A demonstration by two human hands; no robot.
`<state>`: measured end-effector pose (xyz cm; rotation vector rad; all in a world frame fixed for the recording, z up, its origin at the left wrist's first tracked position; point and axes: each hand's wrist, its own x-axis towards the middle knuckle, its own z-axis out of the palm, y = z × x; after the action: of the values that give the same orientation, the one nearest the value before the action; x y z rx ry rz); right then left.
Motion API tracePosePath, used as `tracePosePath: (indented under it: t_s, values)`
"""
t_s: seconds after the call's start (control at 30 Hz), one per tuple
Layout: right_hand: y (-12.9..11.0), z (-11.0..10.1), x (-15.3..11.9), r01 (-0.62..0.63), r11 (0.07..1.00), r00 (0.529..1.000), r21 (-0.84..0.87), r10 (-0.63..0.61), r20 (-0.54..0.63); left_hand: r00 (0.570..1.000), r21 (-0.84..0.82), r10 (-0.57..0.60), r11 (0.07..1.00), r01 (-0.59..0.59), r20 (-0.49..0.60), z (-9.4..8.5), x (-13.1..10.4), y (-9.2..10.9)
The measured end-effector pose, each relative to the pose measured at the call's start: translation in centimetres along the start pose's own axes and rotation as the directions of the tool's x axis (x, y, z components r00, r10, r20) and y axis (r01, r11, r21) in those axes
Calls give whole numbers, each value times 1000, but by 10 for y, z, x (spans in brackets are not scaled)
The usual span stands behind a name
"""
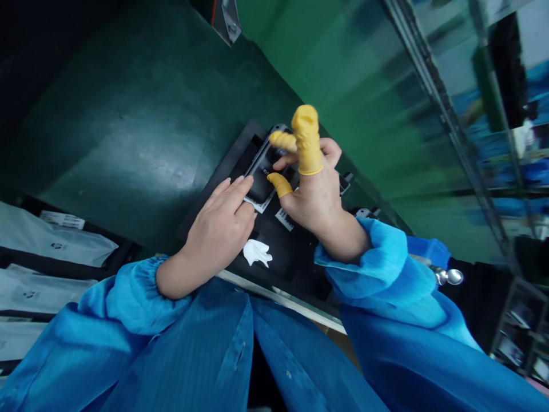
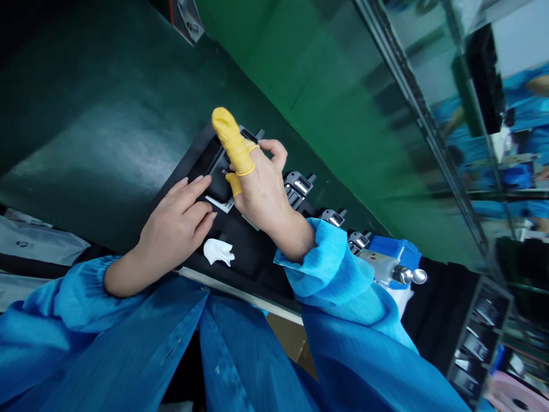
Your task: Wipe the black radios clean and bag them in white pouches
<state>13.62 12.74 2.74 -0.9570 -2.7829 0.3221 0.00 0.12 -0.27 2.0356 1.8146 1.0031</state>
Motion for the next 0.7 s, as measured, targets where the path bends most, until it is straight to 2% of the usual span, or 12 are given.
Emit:
tracePosePath:
  t_s: [0.17,0.3,0.5,0.7]
  values:
    - [-5,1,5,14,999,1000,43,-14,-14,1000,6,-2,1000,2,1,0,0,0]
    - [-3,6,11,-35,994,999,103,34,8,1000,37,20,999,-19,-7,0,0,-1]
    - [5,11,14,22,977,997,214,-4,-83,1000,16,1,1000,-1,-8,1,-1,-1]
    - [0,11,13,25,963,995,268,2,-102,1000,-2,5,1000,-5,0,1,-1,-2]
